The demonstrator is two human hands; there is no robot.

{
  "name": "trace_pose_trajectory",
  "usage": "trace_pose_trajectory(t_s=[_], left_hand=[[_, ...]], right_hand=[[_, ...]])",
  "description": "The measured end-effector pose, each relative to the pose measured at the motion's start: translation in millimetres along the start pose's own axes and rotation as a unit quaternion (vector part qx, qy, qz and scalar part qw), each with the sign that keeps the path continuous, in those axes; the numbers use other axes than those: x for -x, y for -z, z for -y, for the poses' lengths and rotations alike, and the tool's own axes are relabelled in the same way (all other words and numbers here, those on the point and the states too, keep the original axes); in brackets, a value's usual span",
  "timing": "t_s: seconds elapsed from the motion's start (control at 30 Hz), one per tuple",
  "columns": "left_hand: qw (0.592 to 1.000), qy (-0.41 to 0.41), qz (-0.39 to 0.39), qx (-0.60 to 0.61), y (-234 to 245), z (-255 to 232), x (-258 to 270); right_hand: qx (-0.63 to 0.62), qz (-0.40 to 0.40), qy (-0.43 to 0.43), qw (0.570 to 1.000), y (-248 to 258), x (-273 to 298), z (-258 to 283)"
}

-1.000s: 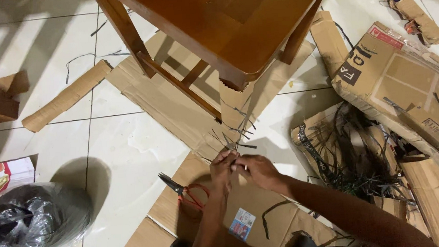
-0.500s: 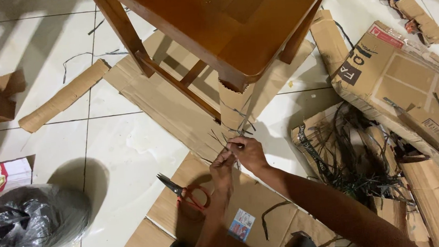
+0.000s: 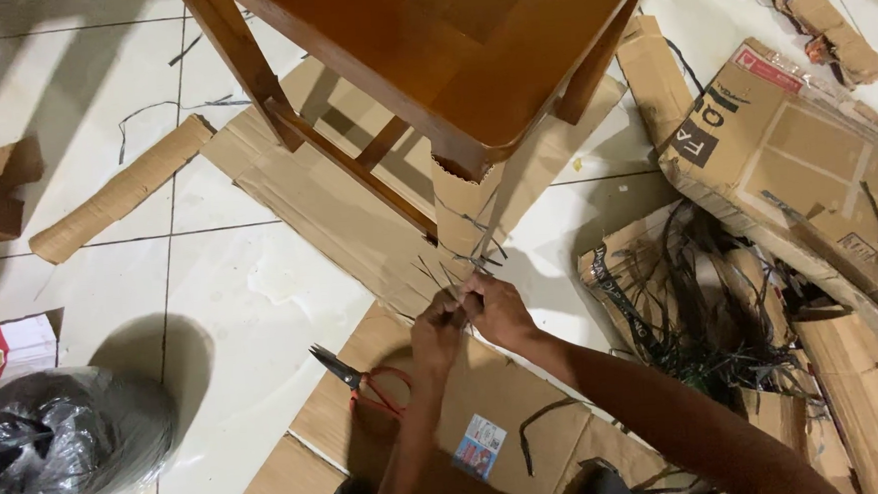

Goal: Wrapping a wooden chair leg with protective cardboard and securing it with wire ties

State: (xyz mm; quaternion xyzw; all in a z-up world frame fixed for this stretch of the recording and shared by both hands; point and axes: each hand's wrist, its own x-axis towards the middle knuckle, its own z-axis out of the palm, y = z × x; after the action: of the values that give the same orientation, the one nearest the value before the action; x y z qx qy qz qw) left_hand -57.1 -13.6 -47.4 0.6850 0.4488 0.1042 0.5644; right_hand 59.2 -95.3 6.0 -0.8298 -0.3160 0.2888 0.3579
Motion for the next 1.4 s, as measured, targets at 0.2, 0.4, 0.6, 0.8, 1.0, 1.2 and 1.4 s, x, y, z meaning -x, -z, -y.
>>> trace_pose_trajectory(t_s=[0.2,0.4,0.6,0.8,1.0,1.2,1.4], left_hand=[[0.992,0.037,-0.015,0.121,7.8,-35.7,5.4],[0.971,0.029,-0.037,0.236,1.5,-51.5,21.9],[0.996,-0.05,-0.052,0.046,-6.6,-51.0,33.1],[0.985,-0.067,-0.062,0.148,1.9,-42.9,29.5],[0.923,0.0,-0.07,0.378,-21.0,-21.0,4.8],[0.914,0.046,-0.054,0.399,-34.5,36.5,-30.2],[0.872,0.104,-0.043,0.475,-23.5,-9.3,-13.7]], right_hand=[[0.022,-0.021,0.127,0.991,13.0,23.8,-16.0],[0.04,-0.019,0.169,0.985,33.0,29.6,-8.9],[0.11,-0.03,0.245,0.963,56.9,50.1,41.8],[0.174,-0.039,0.277,0.944,29.4,25.3,-16.1],[0.126,-0.061,0.234,0.962,34.3,26.4,1.8],[0.141,-0.132,0.25,0.949,36.2,21.3,16.3],[0.071,-0.093,0.182,0.976,19.1,8.3,3.4]])
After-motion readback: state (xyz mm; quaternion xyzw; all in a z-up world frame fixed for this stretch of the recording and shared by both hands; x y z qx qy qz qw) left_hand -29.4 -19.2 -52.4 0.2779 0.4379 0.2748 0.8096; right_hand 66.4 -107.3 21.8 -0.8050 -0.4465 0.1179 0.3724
